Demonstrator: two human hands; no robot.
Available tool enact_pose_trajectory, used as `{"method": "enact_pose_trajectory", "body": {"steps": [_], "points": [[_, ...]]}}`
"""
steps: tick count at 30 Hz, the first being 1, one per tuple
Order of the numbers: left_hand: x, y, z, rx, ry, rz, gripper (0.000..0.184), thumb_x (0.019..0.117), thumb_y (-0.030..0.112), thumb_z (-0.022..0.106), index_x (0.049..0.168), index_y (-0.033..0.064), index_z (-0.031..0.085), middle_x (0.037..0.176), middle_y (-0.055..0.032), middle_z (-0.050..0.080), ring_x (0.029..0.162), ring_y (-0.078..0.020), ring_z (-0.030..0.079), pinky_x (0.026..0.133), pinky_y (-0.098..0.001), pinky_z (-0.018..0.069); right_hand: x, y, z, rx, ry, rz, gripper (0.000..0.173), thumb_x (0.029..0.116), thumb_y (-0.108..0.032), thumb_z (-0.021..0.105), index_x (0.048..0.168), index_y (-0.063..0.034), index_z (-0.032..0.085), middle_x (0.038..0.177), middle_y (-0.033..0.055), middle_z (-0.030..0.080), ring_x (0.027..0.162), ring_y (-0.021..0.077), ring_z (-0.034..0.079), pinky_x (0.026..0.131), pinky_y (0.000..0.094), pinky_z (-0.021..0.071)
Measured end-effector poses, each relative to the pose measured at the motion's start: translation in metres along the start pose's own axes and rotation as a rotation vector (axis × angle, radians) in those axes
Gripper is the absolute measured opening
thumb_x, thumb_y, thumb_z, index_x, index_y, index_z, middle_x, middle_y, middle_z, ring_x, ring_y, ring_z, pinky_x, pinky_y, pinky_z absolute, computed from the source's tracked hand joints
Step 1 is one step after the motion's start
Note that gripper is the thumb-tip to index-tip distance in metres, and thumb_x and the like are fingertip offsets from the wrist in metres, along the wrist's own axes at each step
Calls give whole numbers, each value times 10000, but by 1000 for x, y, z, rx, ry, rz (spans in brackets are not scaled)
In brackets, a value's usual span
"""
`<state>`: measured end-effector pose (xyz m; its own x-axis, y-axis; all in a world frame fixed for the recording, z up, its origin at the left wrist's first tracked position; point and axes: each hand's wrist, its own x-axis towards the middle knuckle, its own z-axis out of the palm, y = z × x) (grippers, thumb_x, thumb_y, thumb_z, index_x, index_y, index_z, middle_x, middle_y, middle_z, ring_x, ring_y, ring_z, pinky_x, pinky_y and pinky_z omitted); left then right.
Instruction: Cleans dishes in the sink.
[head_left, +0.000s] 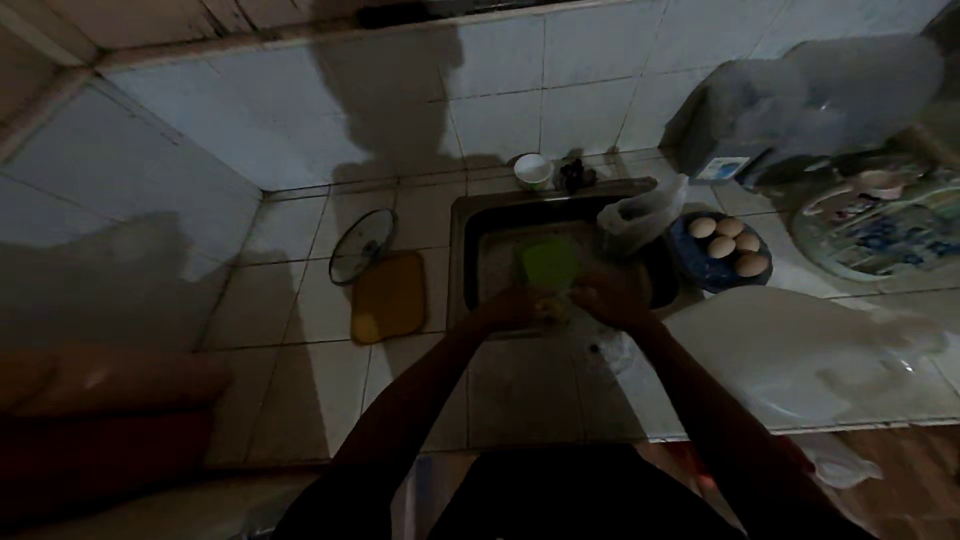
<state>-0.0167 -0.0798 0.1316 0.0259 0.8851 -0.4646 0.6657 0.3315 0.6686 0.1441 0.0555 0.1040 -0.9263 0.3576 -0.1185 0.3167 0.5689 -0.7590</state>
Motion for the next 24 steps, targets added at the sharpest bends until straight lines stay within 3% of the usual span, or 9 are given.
{"method": "enact_pose_trajectory", "body": {"steps": [3, 5, 6, 9, 13, 16, 18, 21, 24], "points": [[4, 10, 1, -29, 57, -29, 320, 1047, 115, 561, 1328, -33, 601, 1193, -229, 649, 1065, -292, 624, 959, -443, 492, 5, -13, 14, 15, 159, 11, 297, 1048, -112, 533, 1076, 144, 680, 1106, 318, 656, 1125, 453, 604, 1060, 557, 419], [0, 19, -2, -69, 65, -34, 316, 1047, 135, 576, 1322, -16, 608, 1177, -207, 650, 1022, -253, 617, 923, -411, 495, 11, -12, 19, 88, 268, 82, 444, 1098, -202, 449, 912, 134, 670, 822, 241, 632, 806, 325, 622, 794, 481, 516], [-3, 19, -3, -89, 61, -36, 344, 1046, 170, 588, 1346, 2, 599, 1206, -198, 647, 1046, -238, 618, 946, -401, 494, 12, -12, 15, 133, 252, 156, 502, 1116, -249, 411, 933, 145, 664, 813, 244, 625, 774, 308, 607, 770, 469, 512], [-12, 6, -10, -139, 60, -62, 404, 1045, 214, 600, 1399, 23, 566, 1238, -193, 633, 1056, -223, 611, 946, -388, 495, 15, -12, 1, 230, 195, 311, 495, 1131, -274, 348, 1193, 131, 626, 1091, 299, 651, 1006, 366, 623, 942, 509, 479], [-8, 17, -12, -170, 125, -126, 320, 1051, 177, 585, 1306, -16, 595, 1134, -178, 635, 958, -204, 597, 876, -368, 500, 23, -35, 7, 143, 149, 261, 470, 1127, -249, 376, 1174, 135, 643, 1039, 305, 665, 971, 386, 649, 912, 512, 505], [-15, 12, -19, -184, 93, -131, 401, 1050, 217, 592, 1392, 10, 556, 1212, -192, 627, 1022, -222, 605, 920, -392, 500, 21, -25, -6, 268, 102, 303, 447, 1127, -174, 348, 1497, 64, 423, 1360, 312, 561, 1230, 387, 568, 1064, 484, 437], [-18, 7, -23, -224, 117, -132, 393, 1042, 227, 606, 1366, 7, 571, 1183, -169, 632, 1002, -190, 606, 916, -365, 505, 26, -26, -4, 315, 123, 325, 432, 1131, -223, 348, 1371, 90, 523, 1234, 281, 603, 1072, 315, 592, 964, 442, 470], [-14, 11, -20, -252, 160, -162, 352, 1041, 231, 605, 1295, -13, 602, 1146, -164, 637, 985, -181, 604, 921, -365, 497, 34, -44, 3, 191, 37, 270, 430, 1130, -220, 364, 1309, 106, 579, 1140, 312, 638, 1043, 379, 626, 956, 491, 483], [-23, 7, -24, -228, 125, -178, 444, 1039, 233, 612, 1410, -2, 545, 1272, -201, 619, 1110, -229, 605, 1007, -396, 475, 40, -28, -4, 275, 34, 301, 456, 1135, -248, 326, 1429, 61, 488, 1271, 315, 592, 1145, 384, 593, 1008, 496, 462]]}}
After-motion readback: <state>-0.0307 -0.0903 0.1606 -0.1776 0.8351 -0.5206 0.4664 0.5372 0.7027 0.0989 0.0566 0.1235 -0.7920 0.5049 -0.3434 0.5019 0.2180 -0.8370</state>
